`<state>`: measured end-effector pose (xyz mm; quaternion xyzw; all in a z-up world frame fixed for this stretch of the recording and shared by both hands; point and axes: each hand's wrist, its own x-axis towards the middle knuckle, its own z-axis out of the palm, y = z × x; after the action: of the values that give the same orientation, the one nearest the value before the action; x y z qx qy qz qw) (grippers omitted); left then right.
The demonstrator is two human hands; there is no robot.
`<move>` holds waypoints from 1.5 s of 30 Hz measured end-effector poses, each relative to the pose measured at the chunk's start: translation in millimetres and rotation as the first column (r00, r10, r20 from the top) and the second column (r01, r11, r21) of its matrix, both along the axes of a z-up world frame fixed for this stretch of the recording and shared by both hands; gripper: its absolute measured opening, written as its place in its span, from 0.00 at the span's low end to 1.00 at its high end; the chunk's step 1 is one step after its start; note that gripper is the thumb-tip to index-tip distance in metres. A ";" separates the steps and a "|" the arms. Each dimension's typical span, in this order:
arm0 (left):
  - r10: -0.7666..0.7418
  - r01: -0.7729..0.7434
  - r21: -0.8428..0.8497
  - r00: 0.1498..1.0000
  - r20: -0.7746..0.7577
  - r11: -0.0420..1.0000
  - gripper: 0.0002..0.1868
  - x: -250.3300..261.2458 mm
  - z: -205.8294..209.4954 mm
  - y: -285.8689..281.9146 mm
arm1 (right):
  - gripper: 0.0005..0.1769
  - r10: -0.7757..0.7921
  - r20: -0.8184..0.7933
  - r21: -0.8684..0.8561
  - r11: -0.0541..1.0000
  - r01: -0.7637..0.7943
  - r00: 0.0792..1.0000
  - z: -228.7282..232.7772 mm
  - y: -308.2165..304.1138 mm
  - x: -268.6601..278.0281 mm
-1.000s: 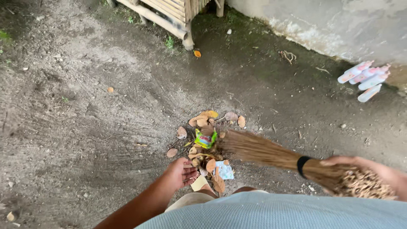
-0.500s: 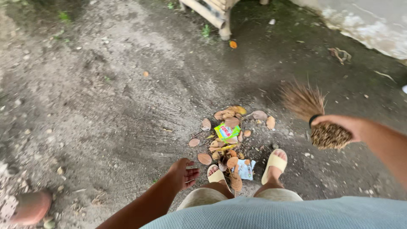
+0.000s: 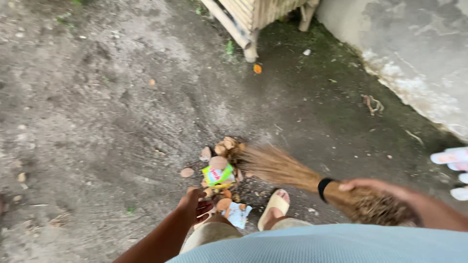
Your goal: The person sweeps leaves and trash from the ground into a pile using a handheld broom made of sticks, then carries the broom while walking past a building.
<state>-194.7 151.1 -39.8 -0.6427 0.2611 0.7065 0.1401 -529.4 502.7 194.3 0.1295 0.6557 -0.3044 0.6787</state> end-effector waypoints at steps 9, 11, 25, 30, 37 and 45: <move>-0.168 0.167 -0.024 0.986 -0.024 0.986 0.16 -154.8 -5.2 112.3 | 0.49 0.121 -0.433 0.253 0.968 -0.009 0.893 72.2 60.8 -152.9; -0.135 0.133 -0.043 0.990 -0.039 0.990 0.17 -172.6 -6.6 119.1 | 0.52 0.170 -0.341 0.235 0.968 -0.091 0.925 48.7 54.2 -179.2; 0.246 -0.237 -0.165 0.969 0.032 0.957 0.17 -156.5 -34.7 86.4 | 0.37 0.418 -0.002 -0.033 0.908 -0.418 0.908 -74.0 -35.3 -162.9; 0.212 -0.205 -0.133 0.977 0.037 0.970 0.17 -192.3 -55.9 87.6 | 0.36 0.373 -0.053 0.056 0.927 -0.371 0.926 -21.6 -40.2 -235.3; 0.213 -0.214 -0.098 0.977 -0.024 0.972 0.16 -256.9 -75.5 73.6 | 0.34 0.333 -0.268 0.060 0.942 -0.329 0.904 43.0 -97.2 -315.1; 0.267 -0.265 -0.062 0.963 0.033 0.962 0.16 -300.9 -77.2 18.2 | 0.32 0.331 -0.350 0.050 0.941 -0.335 0.876 12.3 -214.2 -468.4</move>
<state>-495.6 169.3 -117.0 -0.6901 0.1894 0.6978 0.0309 -997.8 288.5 206.7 -0.0460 0.7774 -0.2053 0.5928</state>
